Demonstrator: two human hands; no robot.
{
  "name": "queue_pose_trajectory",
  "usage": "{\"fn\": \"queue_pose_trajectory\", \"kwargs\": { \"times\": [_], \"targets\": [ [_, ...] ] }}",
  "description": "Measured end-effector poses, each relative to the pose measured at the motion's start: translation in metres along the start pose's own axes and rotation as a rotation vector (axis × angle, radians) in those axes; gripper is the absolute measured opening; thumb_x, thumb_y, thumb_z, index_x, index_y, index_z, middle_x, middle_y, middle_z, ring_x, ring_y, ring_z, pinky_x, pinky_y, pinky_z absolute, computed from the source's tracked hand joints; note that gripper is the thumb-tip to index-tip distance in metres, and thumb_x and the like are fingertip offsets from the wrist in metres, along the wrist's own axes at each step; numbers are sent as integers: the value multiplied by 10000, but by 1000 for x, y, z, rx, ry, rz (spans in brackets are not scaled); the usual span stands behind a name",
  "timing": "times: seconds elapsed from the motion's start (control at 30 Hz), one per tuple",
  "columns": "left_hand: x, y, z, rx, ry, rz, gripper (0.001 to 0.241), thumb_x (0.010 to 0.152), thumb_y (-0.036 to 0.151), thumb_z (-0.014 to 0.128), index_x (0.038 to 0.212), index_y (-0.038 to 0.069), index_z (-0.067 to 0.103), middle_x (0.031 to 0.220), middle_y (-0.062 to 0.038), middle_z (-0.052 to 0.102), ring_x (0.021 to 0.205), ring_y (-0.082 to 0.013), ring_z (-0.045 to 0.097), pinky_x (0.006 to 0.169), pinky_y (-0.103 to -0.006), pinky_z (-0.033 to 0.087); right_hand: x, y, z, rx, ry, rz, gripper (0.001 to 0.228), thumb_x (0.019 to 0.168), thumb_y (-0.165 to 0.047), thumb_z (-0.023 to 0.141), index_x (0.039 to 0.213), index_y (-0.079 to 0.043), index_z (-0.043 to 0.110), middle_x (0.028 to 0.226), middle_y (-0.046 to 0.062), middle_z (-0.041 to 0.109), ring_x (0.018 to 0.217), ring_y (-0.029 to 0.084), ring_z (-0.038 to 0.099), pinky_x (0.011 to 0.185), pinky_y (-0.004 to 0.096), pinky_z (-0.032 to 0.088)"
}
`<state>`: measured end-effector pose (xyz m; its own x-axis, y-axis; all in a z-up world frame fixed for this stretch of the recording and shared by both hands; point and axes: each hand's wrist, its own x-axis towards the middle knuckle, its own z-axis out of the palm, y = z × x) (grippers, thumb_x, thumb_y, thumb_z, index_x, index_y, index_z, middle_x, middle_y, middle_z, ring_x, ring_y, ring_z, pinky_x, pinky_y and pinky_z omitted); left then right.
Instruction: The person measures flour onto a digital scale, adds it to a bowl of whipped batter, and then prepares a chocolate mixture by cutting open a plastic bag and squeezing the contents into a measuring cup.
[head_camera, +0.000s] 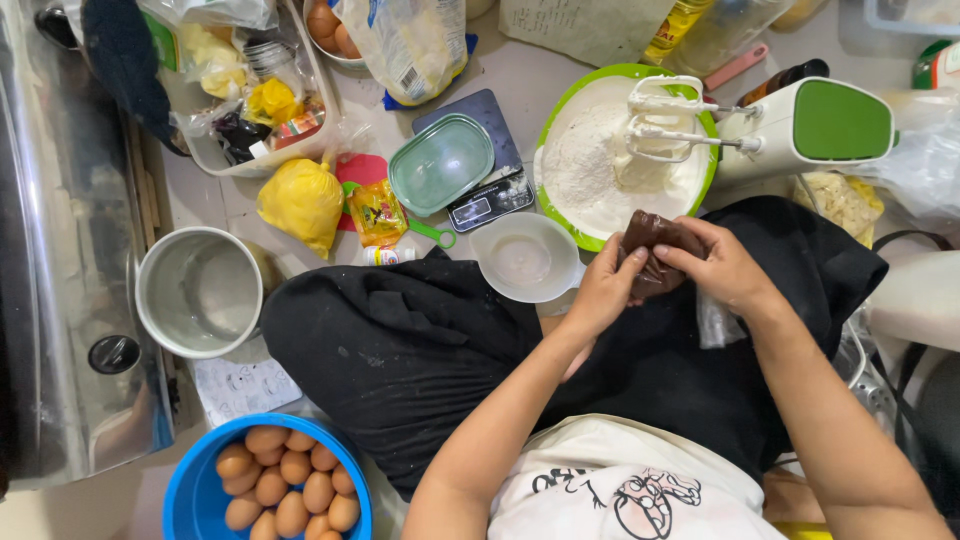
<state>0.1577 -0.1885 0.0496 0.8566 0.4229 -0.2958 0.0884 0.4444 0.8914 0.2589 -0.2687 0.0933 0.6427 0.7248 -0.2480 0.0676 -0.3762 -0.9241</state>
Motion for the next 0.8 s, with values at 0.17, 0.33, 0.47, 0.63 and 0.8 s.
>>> {"fn": "queue_pose_trajectory", "kwargs": {
  "times": [0.17,0.33,0.47,0.63,0.8],
  "targets": [
    [13,-9,-1,155,0,5,271,848,205,457,1032,22,534,912,-238,543,878,-336,542,751,-438,446,10,32,-6,94,19,157,118,856,-180,539,873,-69,575,622,52,540,530,122,508,454,309,476],
    [26,-15,8,120,49,-75,385,843,314,426,893,-64,481,728,-283,520,605,-339,561,382,-372,489,10,20,4,0,69,120,166,907,-219,504,860,-94,604,585,16,547,565,55,467,528,221,431],
    [24,-5,23,207,136,-131,457,882,356,329,1054,-63,394,1014,-340,473,1024,-437,438,866,-506,360,14,30,3,-56,113,84,164,911,-210,508,870,-83,603,567,7,529,551,59,439,513,211,399],
    [29,-12,31,179,222,-111,418,897,334,311,1060,-40,402,999,-324,489,1026,-434,437,884,-503,350,19,23,5,-130,169,77,155,910,-203,523,882,-79,612,590,42,545,550,85,427,505,254,400],
    [41,-29,32,149,276,-138,377,892,335,331,1031,8,457,977,-269,528,1028,-401,452,852,-477,377,24,31,1,-130,197,119,168,884,-196,542,803,-58,590,459,31,456,426,104,441,389,221,365]
  ]
}}
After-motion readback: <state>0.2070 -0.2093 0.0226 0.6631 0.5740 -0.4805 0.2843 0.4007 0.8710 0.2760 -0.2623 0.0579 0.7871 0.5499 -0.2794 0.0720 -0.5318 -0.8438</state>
